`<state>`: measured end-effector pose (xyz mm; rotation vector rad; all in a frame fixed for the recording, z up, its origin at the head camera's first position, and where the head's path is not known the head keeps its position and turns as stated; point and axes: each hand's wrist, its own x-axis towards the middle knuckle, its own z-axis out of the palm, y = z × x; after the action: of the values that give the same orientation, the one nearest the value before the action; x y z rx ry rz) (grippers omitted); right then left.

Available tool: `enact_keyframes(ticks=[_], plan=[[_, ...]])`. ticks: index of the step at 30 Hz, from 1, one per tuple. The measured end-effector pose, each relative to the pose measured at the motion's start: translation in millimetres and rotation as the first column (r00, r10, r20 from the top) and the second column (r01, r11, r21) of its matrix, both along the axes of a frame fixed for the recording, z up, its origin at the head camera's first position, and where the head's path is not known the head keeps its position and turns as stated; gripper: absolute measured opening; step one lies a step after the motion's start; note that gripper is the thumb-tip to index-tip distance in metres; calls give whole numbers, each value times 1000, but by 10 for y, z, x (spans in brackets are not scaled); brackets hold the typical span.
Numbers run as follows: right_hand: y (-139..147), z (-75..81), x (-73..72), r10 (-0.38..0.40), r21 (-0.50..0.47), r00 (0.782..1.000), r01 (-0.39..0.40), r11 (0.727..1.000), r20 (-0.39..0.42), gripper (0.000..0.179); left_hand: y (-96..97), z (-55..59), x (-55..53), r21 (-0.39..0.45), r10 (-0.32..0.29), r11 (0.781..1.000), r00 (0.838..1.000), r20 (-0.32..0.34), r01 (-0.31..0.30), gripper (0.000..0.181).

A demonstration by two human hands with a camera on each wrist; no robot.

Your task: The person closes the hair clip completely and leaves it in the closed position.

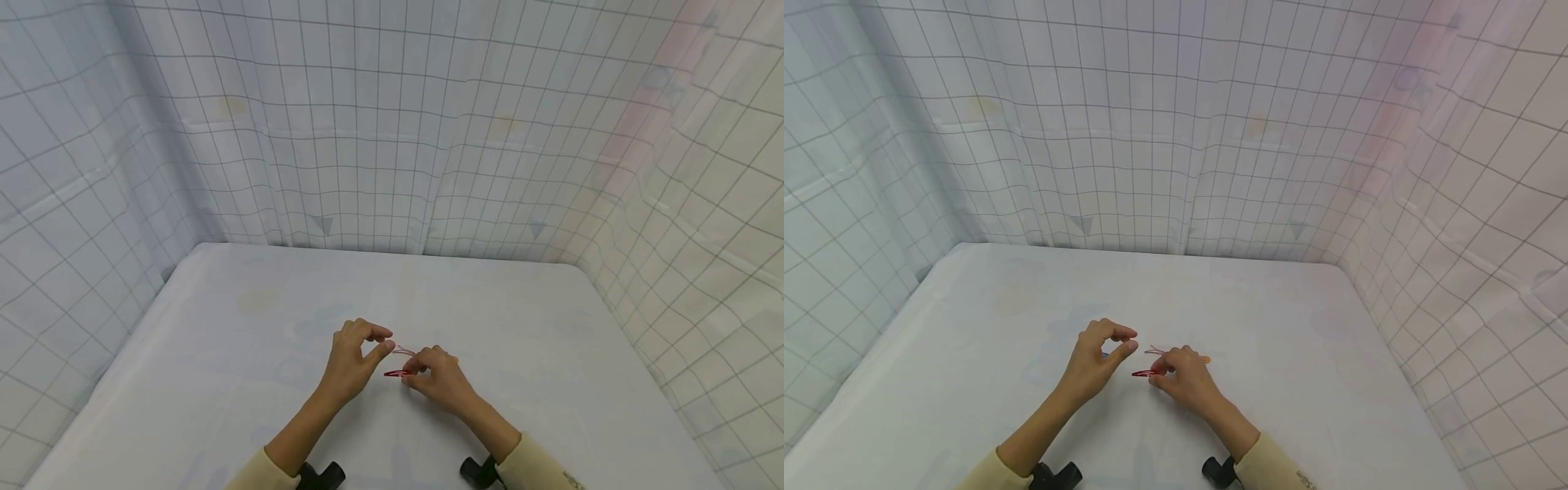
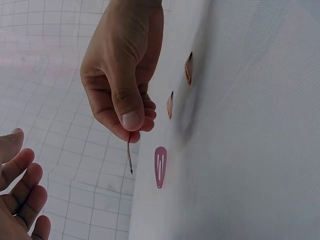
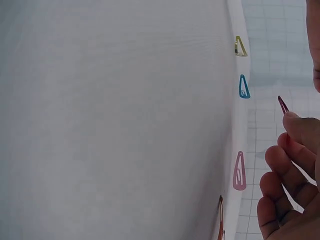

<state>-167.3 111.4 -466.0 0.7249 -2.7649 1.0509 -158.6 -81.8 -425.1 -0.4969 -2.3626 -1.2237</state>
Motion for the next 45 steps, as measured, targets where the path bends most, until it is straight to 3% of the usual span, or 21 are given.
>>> enact_keyframes(ticks=[13,35,45], plan=[[28,-145,-13,21,24,999,-22,999,50,11,-9,15,8,1,-1,1000,1000,14,1,14],[9,-227,-29,31,165,998,-22,986,-48,12,-14,20,-5,12,4,1000,1000,28,-4,15],[8,-175,-19,29,108,998,-23,994,-53,13,-21,12,-11,4,10,1000,999,35,-10,16]])
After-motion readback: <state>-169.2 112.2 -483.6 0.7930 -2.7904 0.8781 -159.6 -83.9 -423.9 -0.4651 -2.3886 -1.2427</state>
